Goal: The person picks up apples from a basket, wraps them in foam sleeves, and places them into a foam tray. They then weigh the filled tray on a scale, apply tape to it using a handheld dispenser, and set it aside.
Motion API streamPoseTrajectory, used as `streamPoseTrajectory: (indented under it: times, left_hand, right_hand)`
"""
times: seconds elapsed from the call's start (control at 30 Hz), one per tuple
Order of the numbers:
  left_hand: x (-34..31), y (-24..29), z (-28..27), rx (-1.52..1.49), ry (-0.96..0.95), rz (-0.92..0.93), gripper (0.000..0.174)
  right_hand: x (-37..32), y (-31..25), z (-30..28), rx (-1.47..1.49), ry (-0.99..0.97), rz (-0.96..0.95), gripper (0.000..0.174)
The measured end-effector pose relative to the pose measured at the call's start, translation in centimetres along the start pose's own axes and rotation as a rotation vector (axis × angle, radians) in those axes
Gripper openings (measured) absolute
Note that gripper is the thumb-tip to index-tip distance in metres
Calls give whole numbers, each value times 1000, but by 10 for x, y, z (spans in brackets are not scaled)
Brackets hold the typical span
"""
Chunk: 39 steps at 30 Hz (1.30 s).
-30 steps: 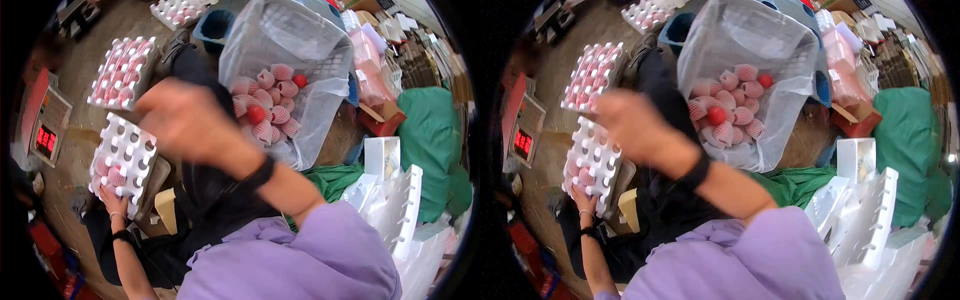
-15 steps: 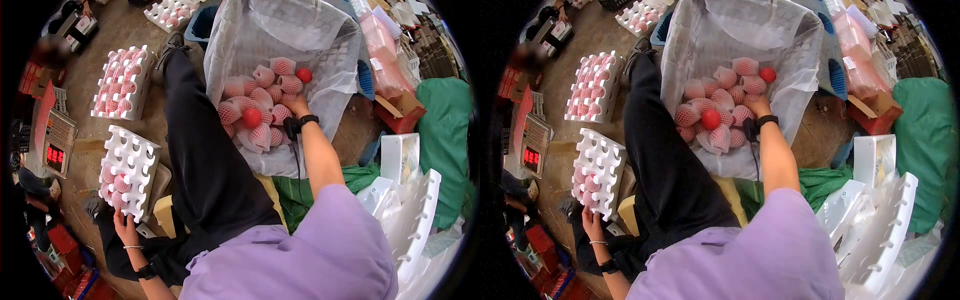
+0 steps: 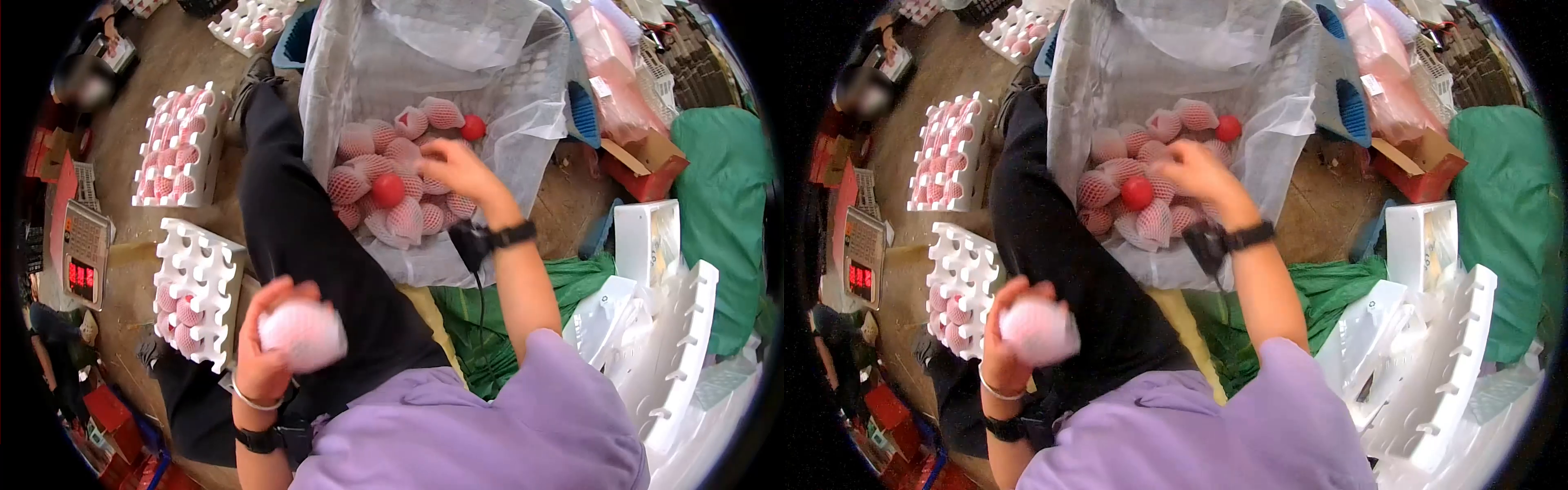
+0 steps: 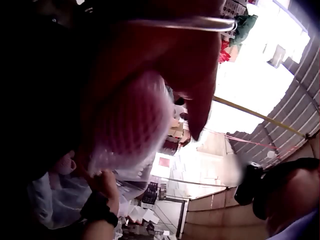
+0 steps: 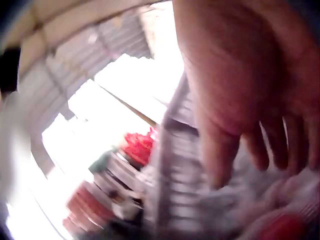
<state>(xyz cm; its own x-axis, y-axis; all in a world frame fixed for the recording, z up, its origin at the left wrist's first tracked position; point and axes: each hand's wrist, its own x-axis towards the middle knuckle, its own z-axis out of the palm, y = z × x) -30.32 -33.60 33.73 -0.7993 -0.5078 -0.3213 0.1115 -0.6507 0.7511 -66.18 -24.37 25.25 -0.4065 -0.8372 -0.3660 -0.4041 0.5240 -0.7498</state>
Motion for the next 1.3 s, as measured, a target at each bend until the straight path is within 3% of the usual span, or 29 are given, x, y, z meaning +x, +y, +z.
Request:
streamPoseTrajectory:
  times: [0.07,0.13,0.27,0.33,0.4,0.43,0.5,0.57,0.67,0.77,0.8,0.87,0.93,0.97,1.0,1.07,1.13,1.17,1.2,1.23,1.27,1.3]
  left_hand:
    - [-22,-7,-20,-164,-19,-201,68]
    - [-37,-12,-26,-120,76,-157,55]
    - [-64,-15,-60,-117,394,-130,44]
    - [-71,-15,-68,-313,516,-155,43]
    - [-84,-16,-82,-247,486,-209,45]
    - [-92,-19,-85,-218,479,-239,46]
    - [-109,-20,-78,-142,362,-250,56]
    - [-131,-25,-81,-143,240,-296,70]
    - [-145,-13,-88,-84,-120,-480,77]
    - [-152,-5,-101,53,-198,-431,66]
    - [-156,-4,-103,93,-181,-428,63]
    - [-169,-26,-117,126,-112,-244,64]
    - [-177,-1,-98,-419,135,-284,66]
    - [-182,-2,-108,-555,155,-164,66]
    - [-187,-4,-119,-688,162,-38,66]
    - [-193,3,-138,-623,264,178,66]
    - [-190,4,-163,-551,294,319,64]
    - [-190,-1,-181,-525,338,328,63]
    - [-187,-5,-199,-502,380,331,62]
    - [-184,1,-210,-373,486,295,61]
    - [-180,8,-222,-242,587,253,60]
    - [-173,2,-244,52,728,234,61]
  right_hand:
    - [43,61,9,-578,401,455,56]
    - [81,137,26,-575,403,480,59]
    - [75,118,4,-496,217,374,62]
    - [81,119,-14,-491,101,316,62]
    - [61,82,-28,-154,153,292,58]
    - [58,88,-31,-60,231,198,56]
    - [21,42,-41,285,222,-9,57]
    - [-13,0,-35,747,109,-151,66]
    - [-40,-50,-6,1134,-13,-318,73]
    - [-44,-100,36,1336,-401,-288,75]
    - [-36,-103,56,1213,-388,-276,82]
    - [-40,-155,83,965,-488,-204,90]
    - [-46,-201,110,1115,-648,-183,92]
    - [-48,-222,128,1228,-760,-186,80]
    - [-43,-230,147,1051,-787,-195,76]
    - [-25,-239,187,680,-799,-227,71]
    - [-13,-251,237,533,-899,-286,66]
    - [-7,-259,260,461,-940,-273,65]
    - [6,-263,285,271,-867,-404,66]
    - [22,-261,316,123,-733,-647,70]
    - [28,-272,334,-6,-736,-593,71]
    - [39,-271,360,-102,-625,-756,66]
